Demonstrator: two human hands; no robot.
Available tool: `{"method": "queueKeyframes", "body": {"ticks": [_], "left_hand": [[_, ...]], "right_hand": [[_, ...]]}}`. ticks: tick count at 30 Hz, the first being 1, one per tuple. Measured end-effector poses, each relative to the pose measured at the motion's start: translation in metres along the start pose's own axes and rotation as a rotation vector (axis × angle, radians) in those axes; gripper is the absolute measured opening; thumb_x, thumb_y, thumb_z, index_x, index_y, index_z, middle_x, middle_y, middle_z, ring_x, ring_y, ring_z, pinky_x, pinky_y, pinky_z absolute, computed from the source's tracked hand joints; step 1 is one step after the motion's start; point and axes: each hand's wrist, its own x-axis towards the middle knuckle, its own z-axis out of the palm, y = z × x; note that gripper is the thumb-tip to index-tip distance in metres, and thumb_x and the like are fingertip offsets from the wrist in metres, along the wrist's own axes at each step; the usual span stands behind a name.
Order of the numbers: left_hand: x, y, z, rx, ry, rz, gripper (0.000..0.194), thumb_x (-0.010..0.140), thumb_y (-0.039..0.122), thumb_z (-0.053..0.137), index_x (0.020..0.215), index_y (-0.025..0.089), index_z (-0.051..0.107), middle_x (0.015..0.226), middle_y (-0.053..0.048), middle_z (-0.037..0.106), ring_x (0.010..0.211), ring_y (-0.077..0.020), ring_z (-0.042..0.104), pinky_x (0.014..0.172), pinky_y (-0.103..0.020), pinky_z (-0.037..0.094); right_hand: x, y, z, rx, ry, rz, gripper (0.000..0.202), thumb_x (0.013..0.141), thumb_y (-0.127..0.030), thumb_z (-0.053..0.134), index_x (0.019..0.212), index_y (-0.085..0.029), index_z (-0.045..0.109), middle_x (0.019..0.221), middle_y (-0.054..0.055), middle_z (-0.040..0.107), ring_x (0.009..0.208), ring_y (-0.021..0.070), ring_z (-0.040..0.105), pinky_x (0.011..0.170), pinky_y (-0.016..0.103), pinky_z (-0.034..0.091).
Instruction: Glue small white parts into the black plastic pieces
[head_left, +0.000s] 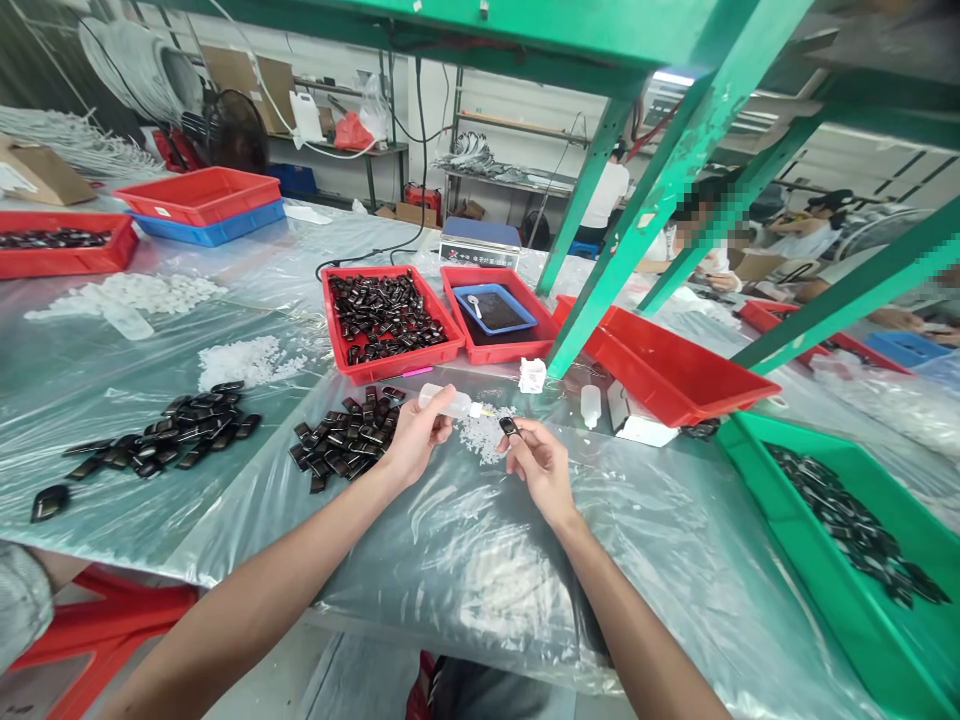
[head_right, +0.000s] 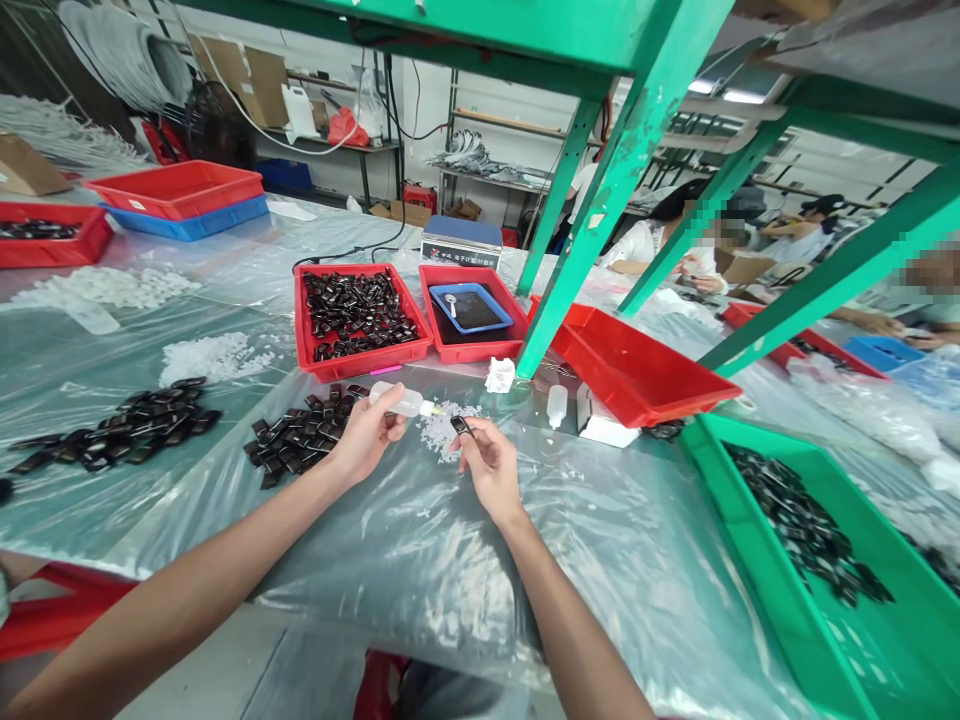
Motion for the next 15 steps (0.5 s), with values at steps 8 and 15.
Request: {"method": "queueKeyframes", "body": {"ticks": [8, 15], "left_hand": [[0.001, 0.005, -0.003, 0.112, -0.009, 0.067, 0.044, 0.071, 0.054, 0.078, 0.067, 0.014, 0.06, 0.053, 0.004, 0.043, 0.046, -0.0055, 0.033, 0.045, -0.024, 0.019], [0.004, 0.011, -0.007, 0.228, -0.075, 0.191, 0.041, 0.072, 0.052, 0.077, 0.068, 0.013, 0.065, 0.053, 0.003, 0.043, 0.047, -0.0064, 0.029, 0.047, -0.026, 0.018]], "right_hand": [[-0.001, 0.002, -0.002, -0.053, 0.004, -0.019, 0.036, 0.086, -0.049, 0.067, 0.107, -0.021, 0.063, 0.073, 0.001, 0.066, 0.049, 0.0116, 0.05, 0.046, 0.026, 0.04], [-0.002, 0.002, -0.001, -0.124, -0.018, -0.058, 0.034, 0.088, -0.048, 0.064, 0.108, -0.021, 0.071, 0.069, 0.001, 0.064, 0.049, 0.012, 0.048, 0.05, 0.028, 0.043]]}}
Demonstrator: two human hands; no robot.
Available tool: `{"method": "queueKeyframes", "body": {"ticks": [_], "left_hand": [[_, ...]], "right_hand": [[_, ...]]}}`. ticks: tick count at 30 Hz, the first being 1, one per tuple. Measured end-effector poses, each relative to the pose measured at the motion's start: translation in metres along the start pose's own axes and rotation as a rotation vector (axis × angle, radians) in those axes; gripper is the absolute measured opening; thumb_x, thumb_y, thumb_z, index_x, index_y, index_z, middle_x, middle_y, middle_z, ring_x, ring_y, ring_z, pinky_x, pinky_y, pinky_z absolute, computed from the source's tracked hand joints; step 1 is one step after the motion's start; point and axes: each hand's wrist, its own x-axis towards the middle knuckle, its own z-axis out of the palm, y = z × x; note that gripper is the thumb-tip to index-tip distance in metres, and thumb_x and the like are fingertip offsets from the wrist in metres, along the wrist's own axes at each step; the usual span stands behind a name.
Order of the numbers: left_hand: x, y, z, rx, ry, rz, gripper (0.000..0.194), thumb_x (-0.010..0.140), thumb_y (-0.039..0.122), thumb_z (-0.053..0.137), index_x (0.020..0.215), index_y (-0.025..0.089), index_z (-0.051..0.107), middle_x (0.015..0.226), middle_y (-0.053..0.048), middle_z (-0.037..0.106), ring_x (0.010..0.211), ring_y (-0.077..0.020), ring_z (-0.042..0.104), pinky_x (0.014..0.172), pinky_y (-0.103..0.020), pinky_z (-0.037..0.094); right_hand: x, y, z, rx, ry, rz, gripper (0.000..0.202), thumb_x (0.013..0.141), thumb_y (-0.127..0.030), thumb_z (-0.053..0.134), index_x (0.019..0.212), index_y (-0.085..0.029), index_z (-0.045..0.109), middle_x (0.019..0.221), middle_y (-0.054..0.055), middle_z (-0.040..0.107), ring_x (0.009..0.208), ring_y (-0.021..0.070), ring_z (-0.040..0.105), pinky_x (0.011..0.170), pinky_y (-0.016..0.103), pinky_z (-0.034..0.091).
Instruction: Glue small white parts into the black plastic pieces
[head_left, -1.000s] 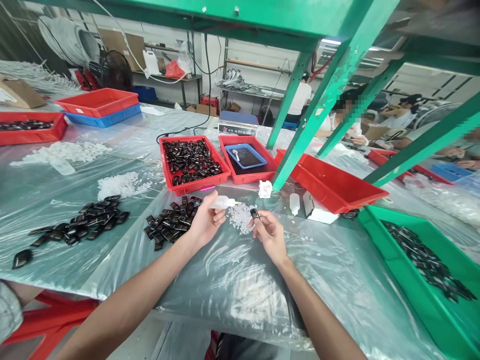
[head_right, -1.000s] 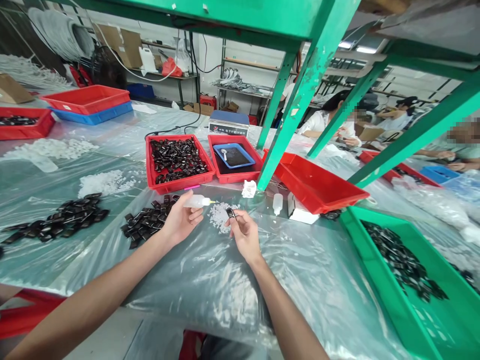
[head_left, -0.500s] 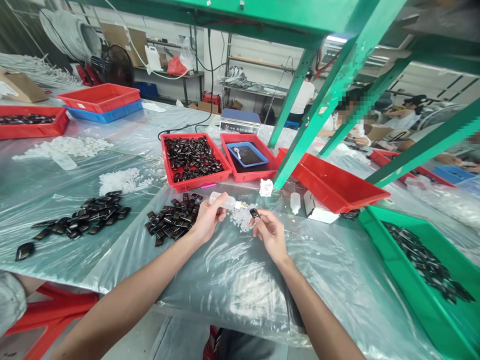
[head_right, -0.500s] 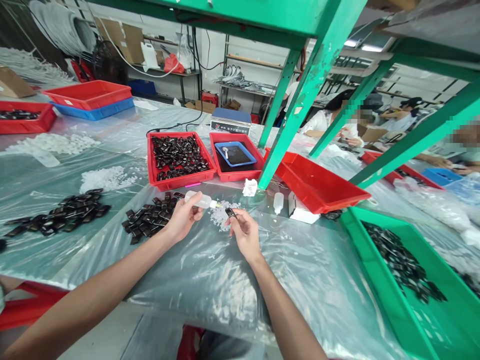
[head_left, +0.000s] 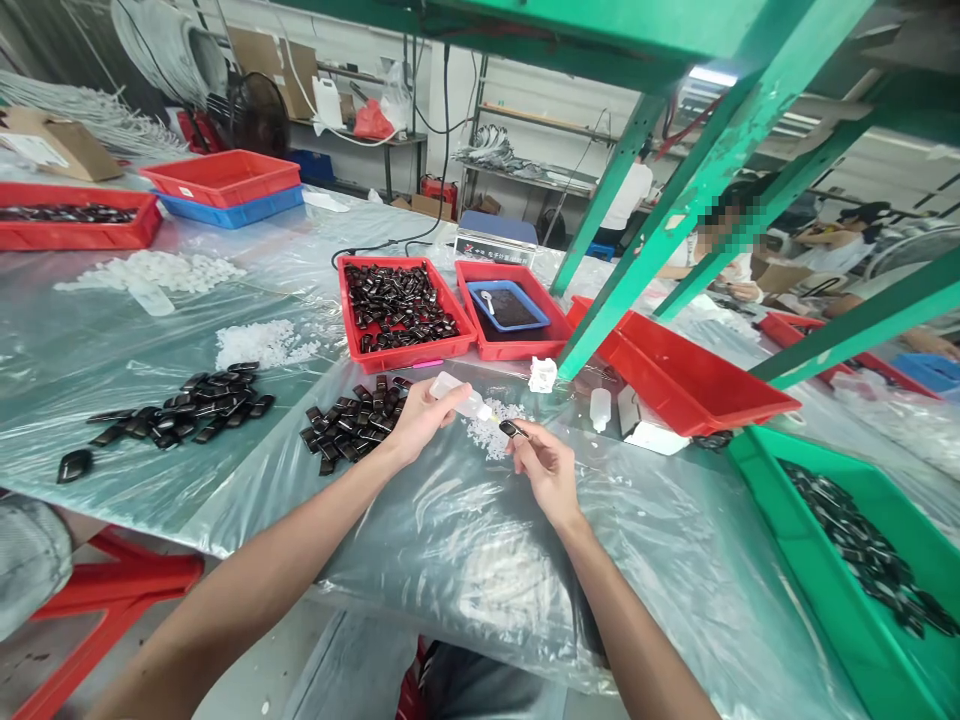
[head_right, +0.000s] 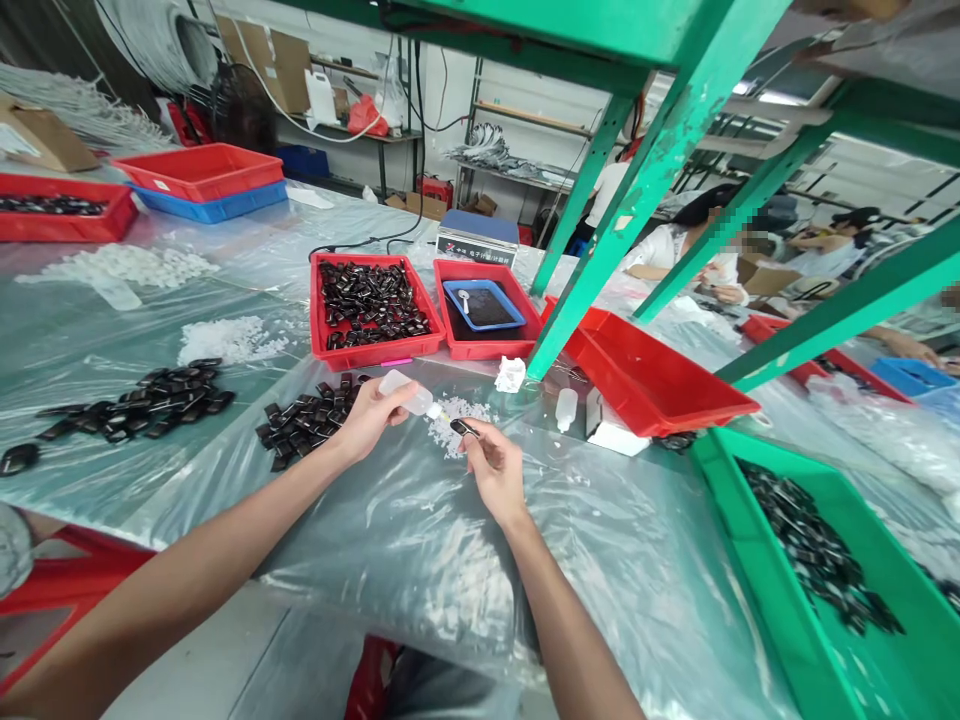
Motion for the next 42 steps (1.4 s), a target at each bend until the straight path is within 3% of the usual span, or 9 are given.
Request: {"method": "queueKeyframes", "body": {"ticks": [11, 29, 38, 42], "left_hand": [[0.0, -0.0033, -0.0013, 0.013, -0.032, 0.022, 0.041, 0.073, 0.052, 0.076, 0.069, 0.013, 0.066, 0.056, 0.001, 0.051, 0.046, -0.0063, 0.033, 0.045, -0.025, 0.02], [-0.002, 0.0007, -0.0005, -0.006, -0.055, 0.034, 0.041, 0.073, 0.05, 0.078, 0.07, 0.011, 0.066, 0.054, 0.003, 0.046, 0.047, -0.0059, 0.033, 0.045, -0.025, 0.021], [-0.0015, -0.0017, -0.0002, -0.002, -0.031, 0.017, 0.041, 0.074, 0.051, 0.077, 0.072, 0.012, 0.065, 0.059, 0.001, 0.051, 0.047, -0.0066, 0.037, 0.046, -0.025, 0.024], [-0.0014, -0.0017, -0.0011, 0.0, -0.021, 0.014, 0.042, 0.074, 0.051, 0.077, 0.068, 0.013, 0.061, 0.056, 0.002, 0.048, 0.047, -0.0067, 0.036, 0.047, -0.025, 0.023]], "right_hand": [[-0.0024, -0.0041, 0.0006, 0.012, 0.006, 0.023, 0.035, 0.087, -0.047, 0.065, 0.109, -0.02, 0.073, 0.068, 0.002, 0.063, 0.049, 0.012, 0.049, 0.048, 0.027, 0.041], [-0.0026, -0.0033, -0.0005, 0.043, 0.016, 0.019, 0.033, 0.087, -0.043, 0.066, 0.108, -0.019, 0.074, 0.067, 0.001, 0.063, 0.049, 0.011, 0.049, 0.045, 0.025, 0.037], [-0.0019, -0.0086, 0.0011, 0.076, 0.05, 0.091, 0.046, 0.088, -0.055, 0.062, 0.107, -0.016, 0.076, 0.071, 0.005, 0.067, 0.049, 0.0121, 0.051, 0.041, 0.025, 0.034], [-0.002, -0.01, 0.0006, 0.069, 0.053, 0.082, 0.043, 0.086, -0.05, 0.068, 0.112, -0.017, 0.074, 0.062, 0.001, 0.063, 0.047, 0.0114, 0.046, 0.043, 0.025, 0.035]]}}
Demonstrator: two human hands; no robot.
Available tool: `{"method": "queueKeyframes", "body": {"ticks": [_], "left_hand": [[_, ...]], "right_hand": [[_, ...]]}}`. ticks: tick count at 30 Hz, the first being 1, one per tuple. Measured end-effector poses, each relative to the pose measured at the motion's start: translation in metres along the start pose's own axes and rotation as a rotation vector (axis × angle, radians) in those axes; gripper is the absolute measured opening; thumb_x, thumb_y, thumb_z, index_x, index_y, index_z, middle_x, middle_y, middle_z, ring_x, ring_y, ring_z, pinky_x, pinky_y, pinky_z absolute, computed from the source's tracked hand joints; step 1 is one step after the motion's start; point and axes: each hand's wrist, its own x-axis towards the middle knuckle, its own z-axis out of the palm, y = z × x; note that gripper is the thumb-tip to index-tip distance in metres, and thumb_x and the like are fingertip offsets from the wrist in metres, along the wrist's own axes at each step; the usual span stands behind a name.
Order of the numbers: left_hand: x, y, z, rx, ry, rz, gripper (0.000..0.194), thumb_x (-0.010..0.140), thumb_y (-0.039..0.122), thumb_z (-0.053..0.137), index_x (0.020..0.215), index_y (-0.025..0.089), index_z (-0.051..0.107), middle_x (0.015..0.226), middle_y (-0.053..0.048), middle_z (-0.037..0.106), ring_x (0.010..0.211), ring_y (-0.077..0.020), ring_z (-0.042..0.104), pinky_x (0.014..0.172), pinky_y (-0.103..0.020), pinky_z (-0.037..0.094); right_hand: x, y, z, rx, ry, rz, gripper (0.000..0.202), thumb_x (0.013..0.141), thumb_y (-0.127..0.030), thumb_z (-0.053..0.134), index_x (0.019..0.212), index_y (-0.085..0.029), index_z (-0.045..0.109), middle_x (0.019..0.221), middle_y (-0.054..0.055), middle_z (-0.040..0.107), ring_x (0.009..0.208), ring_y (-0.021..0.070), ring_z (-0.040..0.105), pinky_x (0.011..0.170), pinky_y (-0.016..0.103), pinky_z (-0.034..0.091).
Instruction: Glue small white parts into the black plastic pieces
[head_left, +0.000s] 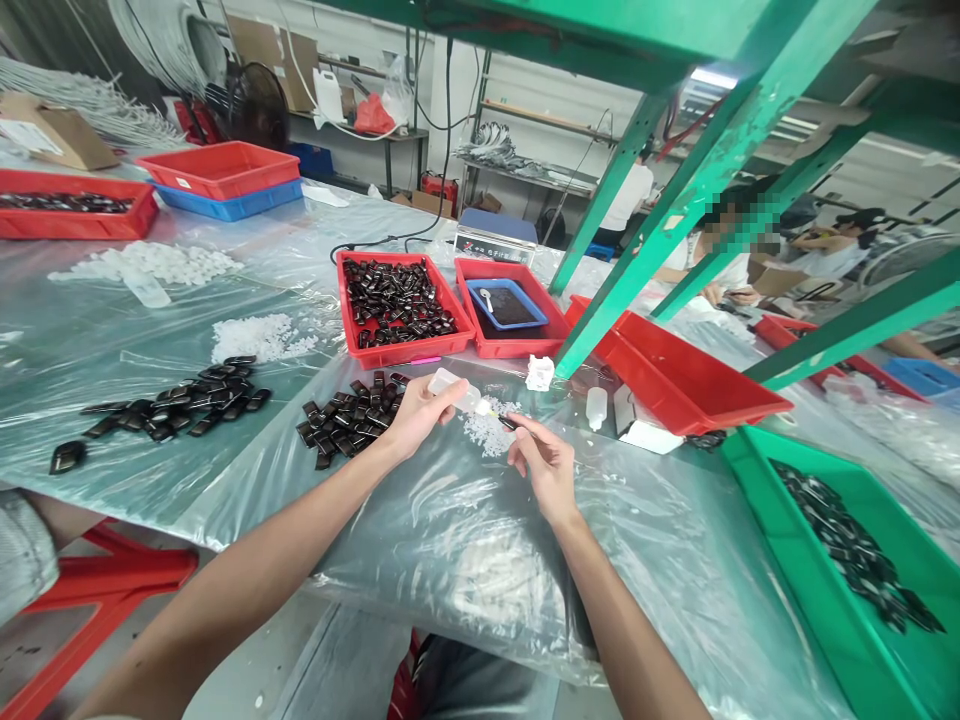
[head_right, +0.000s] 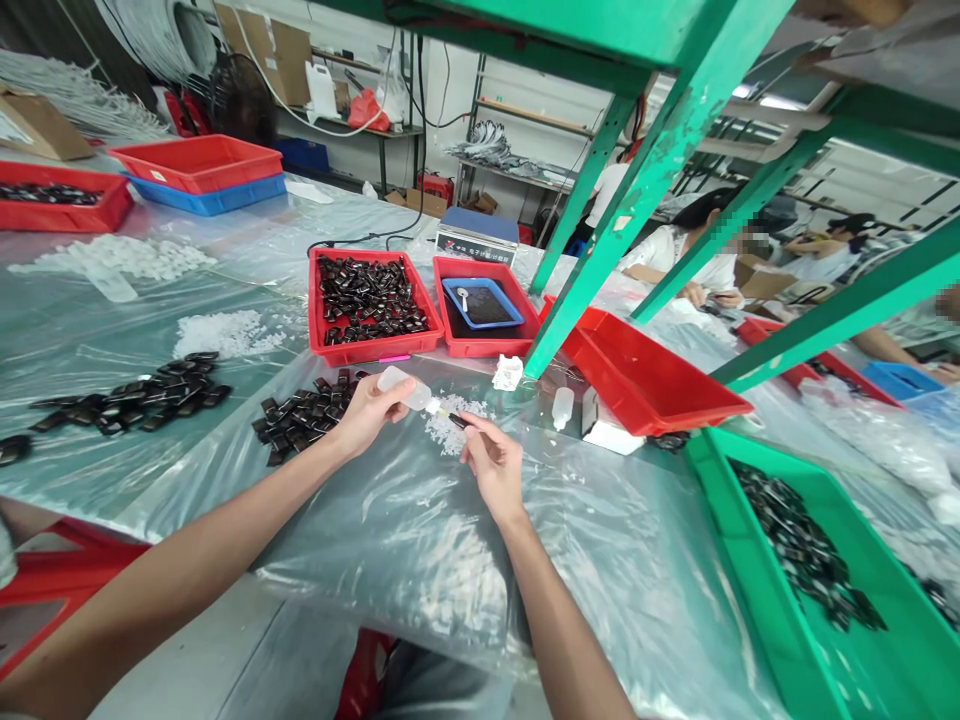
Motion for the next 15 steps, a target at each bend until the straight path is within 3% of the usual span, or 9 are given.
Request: {"method": "queueKeyframes", "body": {"ticks": [4, 15], "left_hand": [[0.0001, -0.0003, -0.0015, 0.006, -0.009, -0.001, 0.042, 0.075, 0.051, 0.076, 0.067, 0.014, 0.059, 0.054, 0.003, 0.045, 0.047, -0.0068, 0.035, 0.048, -0.025, 0.022], [-0.0004, -0.0021, -0.0029, -0.017, -0.04, -0.016, 0.039, 0.076, 0.049, 0.076, 0.068, 0.014, 0.06, 0.053, 0.003, 0.045, 0.047, -0.0072, 0.036, 0.048, -0.025, 0.023]], "right_hand": [[-0.0005, 0.0007, -0.001, -0.021, -0.01, -0.034, 0.04, 0.085, -0.043, 0.07, 0.117, -0.018, 0.071, 0.055, -0.002, 0.058, 0.046, 0.0116, 0.045, 0.045, 0.026, 0.035], [-0.0015, 0.0002, -0.0007, -0.04, 0.015, -0.06, 0.034, 0.084, -0.039, 0.071, 0.112, -0.02, 0.072, 0.072, 0.003, 0.067, 0.053, 0.014, 0.055, 0.047, 0.027, 0.042]]}}
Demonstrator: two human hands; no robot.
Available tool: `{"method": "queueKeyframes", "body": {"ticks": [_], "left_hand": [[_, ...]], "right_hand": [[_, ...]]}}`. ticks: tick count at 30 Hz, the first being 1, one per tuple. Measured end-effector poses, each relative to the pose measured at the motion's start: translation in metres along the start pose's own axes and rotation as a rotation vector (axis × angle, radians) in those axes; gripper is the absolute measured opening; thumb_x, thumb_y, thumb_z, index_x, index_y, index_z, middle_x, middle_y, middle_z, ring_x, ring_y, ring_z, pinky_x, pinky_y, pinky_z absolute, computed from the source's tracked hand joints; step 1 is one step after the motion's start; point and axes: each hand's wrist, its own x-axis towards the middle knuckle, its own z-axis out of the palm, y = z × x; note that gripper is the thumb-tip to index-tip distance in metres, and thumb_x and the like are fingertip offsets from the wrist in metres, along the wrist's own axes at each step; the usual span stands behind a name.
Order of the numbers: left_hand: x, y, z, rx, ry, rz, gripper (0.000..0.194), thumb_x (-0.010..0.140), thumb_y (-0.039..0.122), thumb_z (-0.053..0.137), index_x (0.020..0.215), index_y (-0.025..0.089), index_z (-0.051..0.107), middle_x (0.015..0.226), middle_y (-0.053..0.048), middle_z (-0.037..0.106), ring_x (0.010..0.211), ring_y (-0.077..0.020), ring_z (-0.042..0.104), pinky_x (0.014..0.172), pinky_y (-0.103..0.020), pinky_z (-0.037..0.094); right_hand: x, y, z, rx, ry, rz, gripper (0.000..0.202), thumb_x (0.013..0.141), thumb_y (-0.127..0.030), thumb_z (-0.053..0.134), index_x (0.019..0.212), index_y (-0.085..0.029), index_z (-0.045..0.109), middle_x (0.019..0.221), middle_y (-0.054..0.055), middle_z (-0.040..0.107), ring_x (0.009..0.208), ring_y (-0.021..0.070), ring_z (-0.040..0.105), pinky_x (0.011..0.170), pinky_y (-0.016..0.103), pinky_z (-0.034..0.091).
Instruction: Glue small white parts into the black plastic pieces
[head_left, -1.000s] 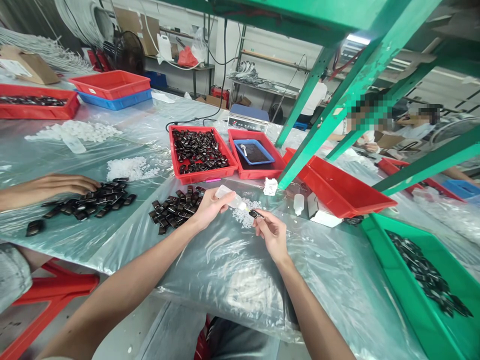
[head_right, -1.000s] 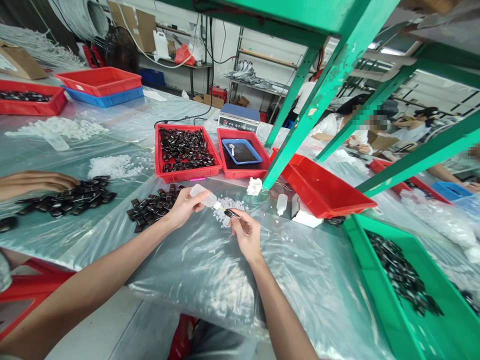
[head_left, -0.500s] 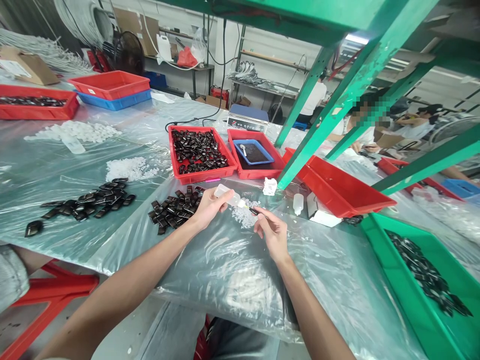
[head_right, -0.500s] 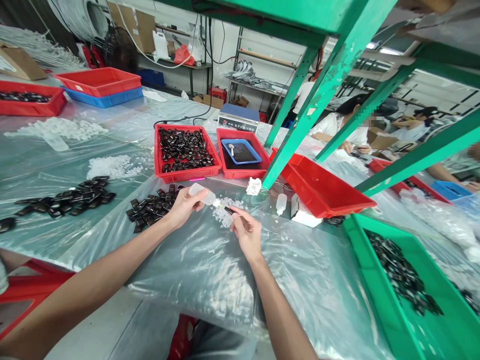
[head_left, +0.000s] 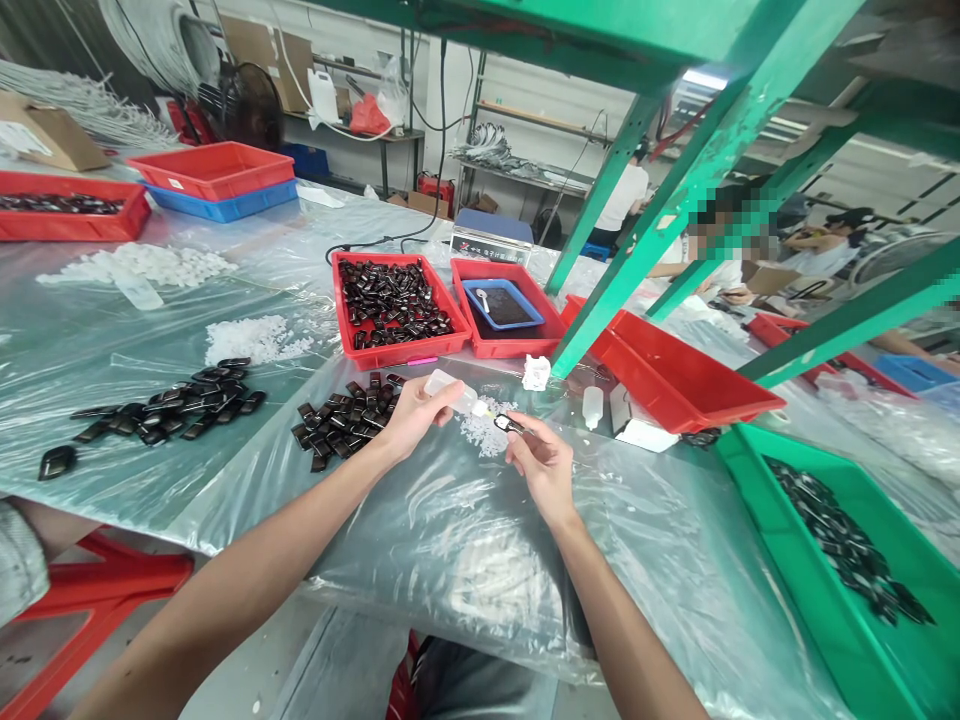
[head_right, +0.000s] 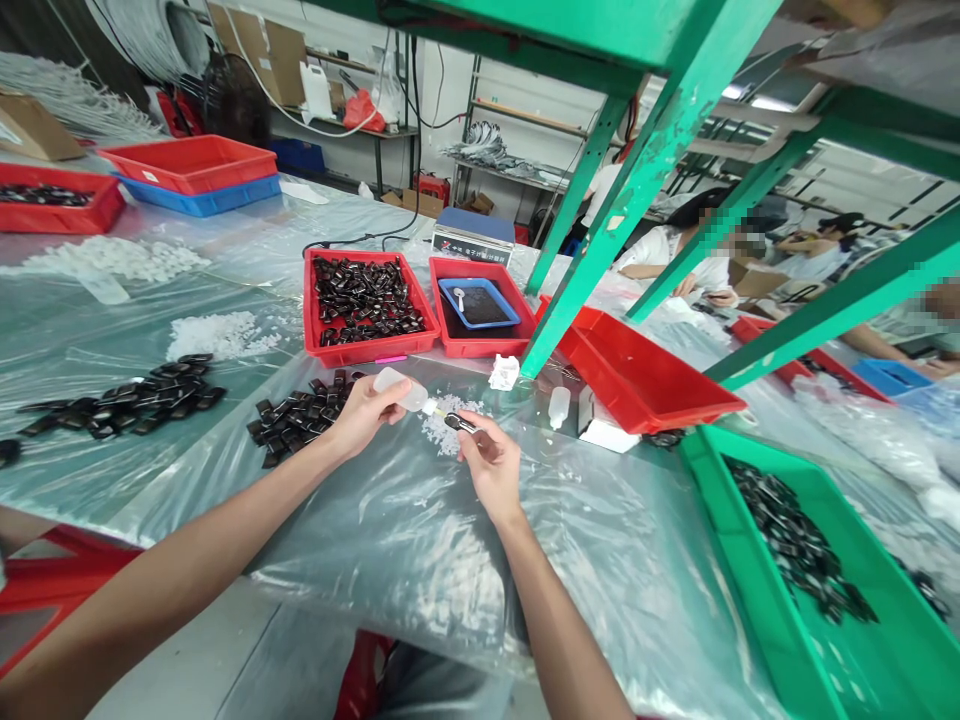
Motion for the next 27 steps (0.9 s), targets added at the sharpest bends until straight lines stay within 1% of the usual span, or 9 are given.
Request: {"method": "queueKeyframes", "body": {"ticks": [7, 14, 18, 27], "left_hand": [[0.0, 0.0012, 0.0006, -0.006, 0.002, -0.001, 0.04, 0.075, 0.05, 0.077, 0.067, 0.014, 0.06, 0.053, 0.003, 0.045, 0.047, -0.0073, 0.036, 0.047, -0.025, 0.023], [-0.0004, 0.0011, 0.0003, 0.008, 0.002, 0.012, 0.039, 0.076, 0.049, 0.076, 0.068, 0.013, 0.063, 0.054, 0.002, 0.048, 0.046, -0.0074, 0.037, 0.048, -0.025, 0.023], [-0.0002, 0.0011, 0.0001, 0.007, 0.0, 0.013, 0.039, 0.076, 0.048, 0.076, 0.068, 0.013, 0.064, 0.054, 0.001, 0.049, 0.046, -0.0074, 0.038, 0.048, -0.025, 0.023], [0.0001, 0.0008, -0.0005, -0.001, -0.002, 0.023, 0.038, 0.075, 0.048, 0.077, 0.069, 0.013, 0.065, 0.055, 0.001, 0.05, 0.046, -0.007, 0.038, 0.047, -0.025, 0.024]], "right_hand": [[0.0009, 0.0001, 0.0011, 0.024, 0.006, -0.006, 0.031, 0.082, -0.037, 0.071, 0.109, -0.021, 0.073, 0.077, 0.003, 0.069, 0.053, 0.0133, 0.055, 0.047, 0.027, 0.043], [-0.0002, -0.0011, 0.0009, 0.01, 0.013, 0.009, 0.033, 0.082, -0.039, 0.072, 0.109, -0.02, 0.073, 0.07, 0.003, 0.067, 0.052, 0.0136, 0.055, 0.046, 0.027, 0.042], [-0.0004, -0.0002, 0.0008, -0.001, 0.016, 0.016, 0.035, 0.082, -0.041, 0.072, 0.109, -0.019, 0.073, 0.07, 0.004, 0.067, 0.053, 0.0143, 0.055, 0.046, 0.027, 0.042], [0.0001, -0.0004, 0.0009, 0.02, 0.016, 0.019, 0.033, 0.081, -0.039, 0.073, 0.108, -0.02, 0.074, 0.071, 0.003, 0.067, 0.052, 0.0142, 0.055, 0.047, 0.028, 0.043]]}}
